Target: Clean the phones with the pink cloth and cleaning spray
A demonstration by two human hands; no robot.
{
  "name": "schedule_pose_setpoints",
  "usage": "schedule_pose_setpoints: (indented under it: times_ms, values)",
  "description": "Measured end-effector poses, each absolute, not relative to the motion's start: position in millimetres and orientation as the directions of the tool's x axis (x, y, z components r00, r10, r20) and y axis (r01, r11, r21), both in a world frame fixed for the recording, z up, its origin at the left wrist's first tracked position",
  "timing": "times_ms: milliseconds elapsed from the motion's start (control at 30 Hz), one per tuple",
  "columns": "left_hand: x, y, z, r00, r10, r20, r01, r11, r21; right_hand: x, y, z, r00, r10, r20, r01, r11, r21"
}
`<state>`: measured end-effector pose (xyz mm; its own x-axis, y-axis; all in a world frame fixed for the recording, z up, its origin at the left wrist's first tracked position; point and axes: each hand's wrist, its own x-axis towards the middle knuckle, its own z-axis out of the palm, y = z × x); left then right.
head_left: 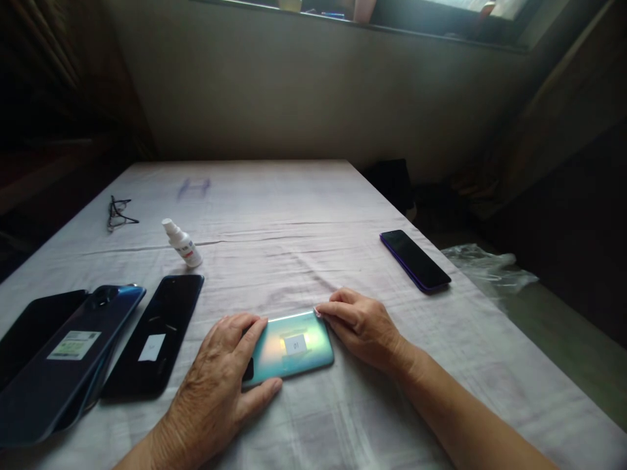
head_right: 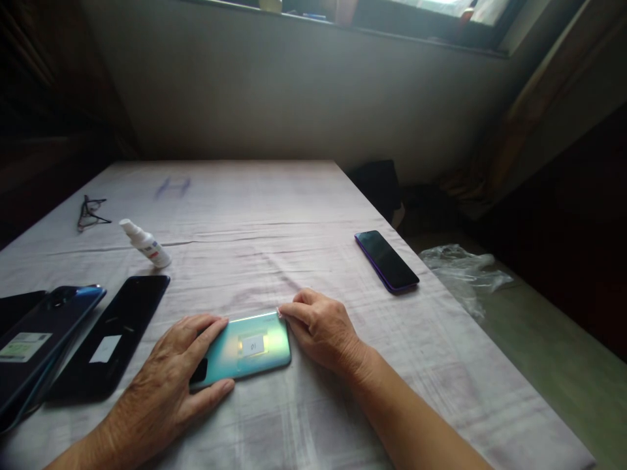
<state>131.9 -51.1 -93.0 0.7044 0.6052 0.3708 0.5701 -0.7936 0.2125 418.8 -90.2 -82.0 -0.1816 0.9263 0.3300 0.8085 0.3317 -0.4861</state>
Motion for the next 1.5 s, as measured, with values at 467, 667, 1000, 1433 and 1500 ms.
schedule_pose_setpoints:
  times_ms: [467, 667, 1000, 1433, 1500]
  values:
    - [134, -51, -95, 0.683, 0.626, 0.376, 0.582, -0.777, 0.239, 414, -84, -76, -0.201, 0.936, 0.288, 0.864, 0.308, -0.399]
    - [134, -51, -96, 0.672, 0.627, 0.393, 0.579, -0.776, 0.25, 403, -79, -77, -0.208, 0.926, 0.315, 0.88, 0.318, -0.353]
    - [135, -50, -96, 0.68, 0.623, 0.387, 0.573, -0.78, 0.25, 408, -77, -75, -0.212, 0.941, 0.264, 0.88, 0.301, -0.367]
    - [141, -51, -93, 0.621, 0.654, 0.432, 0.612, -0.749, 0.253, 391, -86, -72, -0.139, 0.921, 0.364, 0.926, 0.251, -0.28]
    - [142, -53, -93, 0.608, 0.665, 0.434, 0.641, -0.734, 0.226, 391, -88, -73, -0.121, 0.929, 0.351, 0.933, 0.227, -0.279]
